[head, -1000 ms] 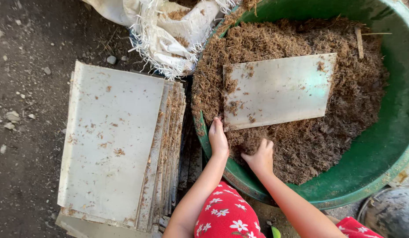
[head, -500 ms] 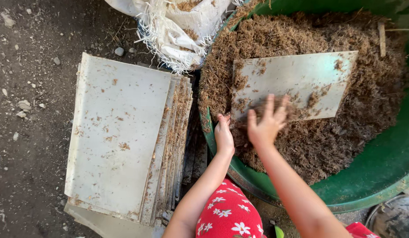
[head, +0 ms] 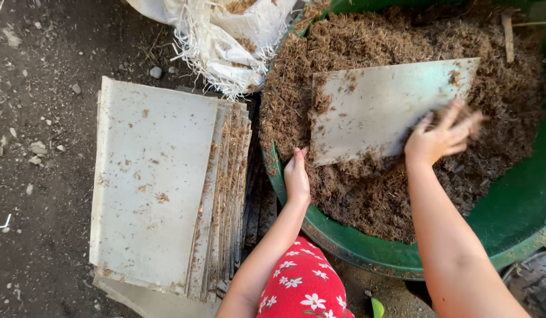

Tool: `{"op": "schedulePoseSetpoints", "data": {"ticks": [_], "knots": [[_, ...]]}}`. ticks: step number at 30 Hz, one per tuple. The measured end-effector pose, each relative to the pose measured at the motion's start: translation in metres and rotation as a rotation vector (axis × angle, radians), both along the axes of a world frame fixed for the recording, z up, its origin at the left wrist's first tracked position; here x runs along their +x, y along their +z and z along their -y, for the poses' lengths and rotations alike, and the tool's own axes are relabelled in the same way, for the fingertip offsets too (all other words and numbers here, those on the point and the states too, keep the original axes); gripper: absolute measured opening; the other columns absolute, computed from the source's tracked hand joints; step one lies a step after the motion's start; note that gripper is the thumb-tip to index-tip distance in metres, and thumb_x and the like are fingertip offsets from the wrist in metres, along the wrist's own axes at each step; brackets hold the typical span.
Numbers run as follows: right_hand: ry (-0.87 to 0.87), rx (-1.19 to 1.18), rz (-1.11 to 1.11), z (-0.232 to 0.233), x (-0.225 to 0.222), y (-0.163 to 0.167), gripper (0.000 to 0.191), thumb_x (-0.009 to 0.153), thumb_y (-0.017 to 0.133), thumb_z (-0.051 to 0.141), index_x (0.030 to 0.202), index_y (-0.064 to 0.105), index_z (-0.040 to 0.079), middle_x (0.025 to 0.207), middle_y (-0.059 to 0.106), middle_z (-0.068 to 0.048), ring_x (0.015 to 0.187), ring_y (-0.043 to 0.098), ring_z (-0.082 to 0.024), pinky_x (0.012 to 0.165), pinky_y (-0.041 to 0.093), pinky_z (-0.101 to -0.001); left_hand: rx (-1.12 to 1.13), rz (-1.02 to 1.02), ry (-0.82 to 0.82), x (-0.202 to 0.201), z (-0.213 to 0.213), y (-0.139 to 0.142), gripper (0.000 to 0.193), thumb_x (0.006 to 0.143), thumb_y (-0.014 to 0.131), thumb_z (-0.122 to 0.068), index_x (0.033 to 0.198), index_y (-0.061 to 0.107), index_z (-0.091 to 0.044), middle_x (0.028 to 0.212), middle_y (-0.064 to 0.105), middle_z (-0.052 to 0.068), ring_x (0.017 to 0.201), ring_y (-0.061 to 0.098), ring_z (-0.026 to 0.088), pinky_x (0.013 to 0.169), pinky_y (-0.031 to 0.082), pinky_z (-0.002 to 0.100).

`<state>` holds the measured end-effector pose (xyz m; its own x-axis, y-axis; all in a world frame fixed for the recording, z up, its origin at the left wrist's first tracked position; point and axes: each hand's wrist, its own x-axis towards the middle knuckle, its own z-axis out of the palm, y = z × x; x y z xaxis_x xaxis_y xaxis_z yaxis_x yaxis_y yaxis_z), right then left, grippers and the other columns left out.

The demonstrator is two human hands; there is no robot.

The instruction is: The person repeatedly scoops loose organic material from a green basin and presses it into rectangular trays using both hands. The filled trays are stacked beside the basin. The person continues this cycle of scooping, pressing, and stacking throughout the clip.

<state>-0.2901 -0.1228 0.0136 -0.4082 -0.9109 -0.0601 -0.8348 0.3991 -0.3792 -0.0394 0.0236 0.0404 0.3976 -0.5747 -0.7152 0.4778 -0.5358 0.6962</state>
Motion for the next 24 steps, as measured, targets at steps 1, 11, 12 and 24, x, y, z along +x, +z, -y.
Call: {"op": "schedulePoseSetpoints", "data": {"ticks": [1, 11, 12, 24], "knots": [[-0.095, -0.056, 0.035, -0.004, 0.003, 0.000, 0.078, 0.112, 0.061, 0.030, 0.172, 0.011, 0.028, 0.174, -0.006, -0.022, 0.158, 0.000, -0.049, 0.120, 0.004, -0.0730, 0.011, 0.004, -0.006, -0.001, 0.001, 0.001, 0.069, 0.102, 0.038, -0.056, 0.144, 0.055, -0.003, 0.152, 0.054, 0.014, 0.147, 0.042, 0.026, 0.120, 0.027, 0.038], [0.993, -0.391, 0.009, -0.055, 0.176, 0.044, 0.060, 0.096, 0.076, 0.033, 0.152, 0.055, 0.037, 0.171, 0.024, -0.014, 0.158, 0.021, -0.042, 0.120, 0.009, -0.0757, -0.166, 0.133, -0.068, -0.005, 0.000, -0.013, 0.037, 0.102, 0.055, -0.008, 0.136, 0.060, 0.005, 0.134, 0.068, 0.012, 0.118, 0.064, 0.018, 0.104, 0.047, 0.031], [1.058, -0.369, 0.006, -0.037, 0.184, 0.052, 0.060, 0.092, 0.077, 0.032, 0.149, 0.057, 0.038, 0.170, 0.026, -0.013, 0.157, 0.022, -0.042, 0.119, 0.006, -0.0766, -0.161, 0.155, -0.067, -0.005, 0.000, -0.016, 0.037, 0.101, 0.055, -0.005, 0.136, 0.059, 0.005, 0.134, 0.067, 0.012, 0.119, 0.063, 0.017, 0.104, 0.047, 0.031], [0.009, -0.048, 0.110, 0.081, -0.019, 0.042, 0.042, 0.111, 0.046, 0.033, 0.153, 0.051, 0.036, 0.173, 0.013, -0.009, 0.159, 0.006, -0.036, 0.122, -0.004, -0.0690, -0.019, 0.213, -0.052, 0.001, -0.010, -0.029, 0.044, 0.098, 0.059, -0.002, 0.142, 0.055, 0.001, 0.139, 0.062, 0.011, 0.125, 0.060, 0.019, 0.107, 0.045, 0.033]]}}
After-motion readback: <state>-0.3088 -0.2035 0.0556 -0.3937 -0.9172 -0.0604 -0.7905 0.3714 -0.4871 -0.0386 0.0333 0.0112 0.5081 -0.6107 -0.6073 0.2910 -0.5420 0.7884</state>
